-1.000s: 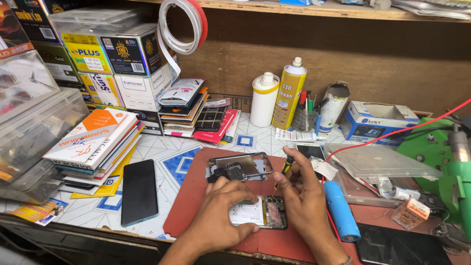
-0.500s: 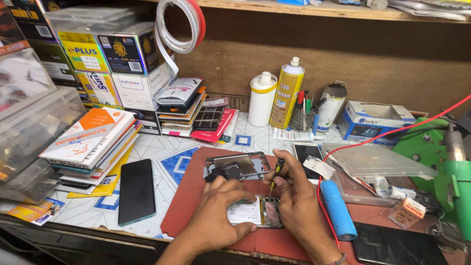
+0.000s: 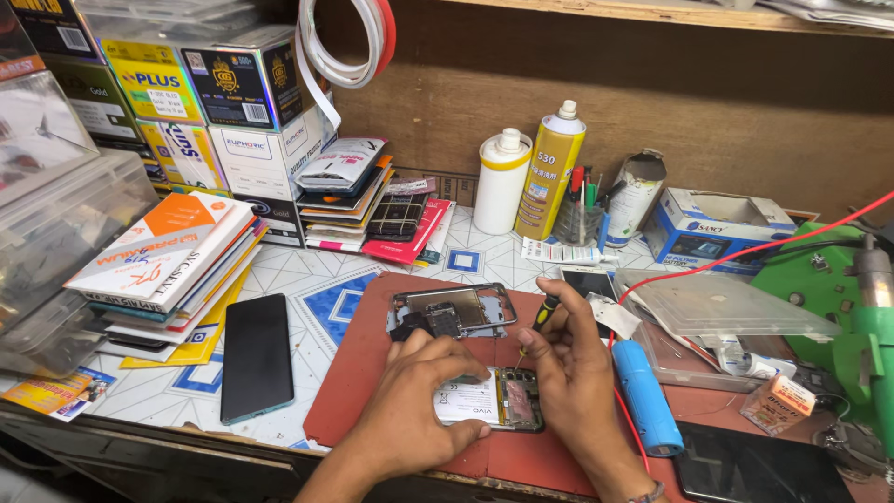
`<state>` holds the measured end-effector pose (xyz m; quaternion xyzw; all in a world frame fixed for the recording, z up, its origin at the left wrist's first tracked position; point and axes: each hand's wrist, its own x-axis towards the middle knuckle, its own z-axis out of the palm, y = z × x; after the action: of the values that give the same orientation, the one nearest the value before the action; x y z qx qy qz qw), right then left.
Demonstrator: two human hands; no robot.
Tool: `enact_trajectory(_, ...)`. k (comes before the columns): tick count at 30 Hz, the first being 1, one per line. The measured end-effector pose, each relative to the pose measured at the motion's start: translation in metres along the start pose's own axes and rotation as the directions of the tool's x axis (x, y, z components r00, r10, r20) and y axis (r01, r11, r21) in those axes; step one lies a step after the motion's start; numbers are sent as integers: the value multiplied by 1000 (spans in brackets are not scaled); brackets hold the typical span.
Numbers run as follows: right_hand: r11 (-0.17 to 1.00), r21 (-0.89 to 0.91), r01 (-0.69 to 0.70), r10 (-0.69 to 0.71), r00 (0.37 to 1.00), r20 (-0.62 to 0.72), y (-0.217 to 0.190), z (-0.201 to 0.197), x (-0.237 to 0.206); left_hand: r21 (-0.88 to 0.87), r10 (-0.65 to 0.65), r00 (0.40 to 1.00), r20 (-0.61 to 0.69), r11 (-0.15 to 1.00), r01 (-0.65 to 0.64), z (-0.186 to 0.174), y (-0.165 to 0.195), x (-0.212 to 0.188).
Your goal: The person uses a screwdriver to loosen screws on a disassembled smartphone placed on a red mat. They repeatedly probe and adjust small internal components while holding the device steady with the other hand.
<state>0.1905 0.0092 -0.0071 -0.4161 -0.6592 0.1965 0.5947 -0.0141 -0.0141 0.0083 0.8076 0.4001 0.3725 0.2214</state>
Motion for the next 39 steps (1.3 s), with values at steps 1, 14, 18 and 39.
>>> enact_trajectory(1,1000,17,-10,10,1000,4,0,0,0,7,-8,1000,2,1000,8,-1,0,0)
enact_trajectory(14,995,79,-66,58,993,105,-8,-5,4,11,9,1000,-3,1000,-9,-1,-1,0)
enact_trajectory(18,995,-61,-77,76,997,-12,-5,-3,3,21,15,1000,-7,1000,-15,0,-2,0)
enact_trajectory(39,999,-11,-38,38,999,-22,-6,-4,4,21,6,1000,-5,1000,-6,2,-6,1)
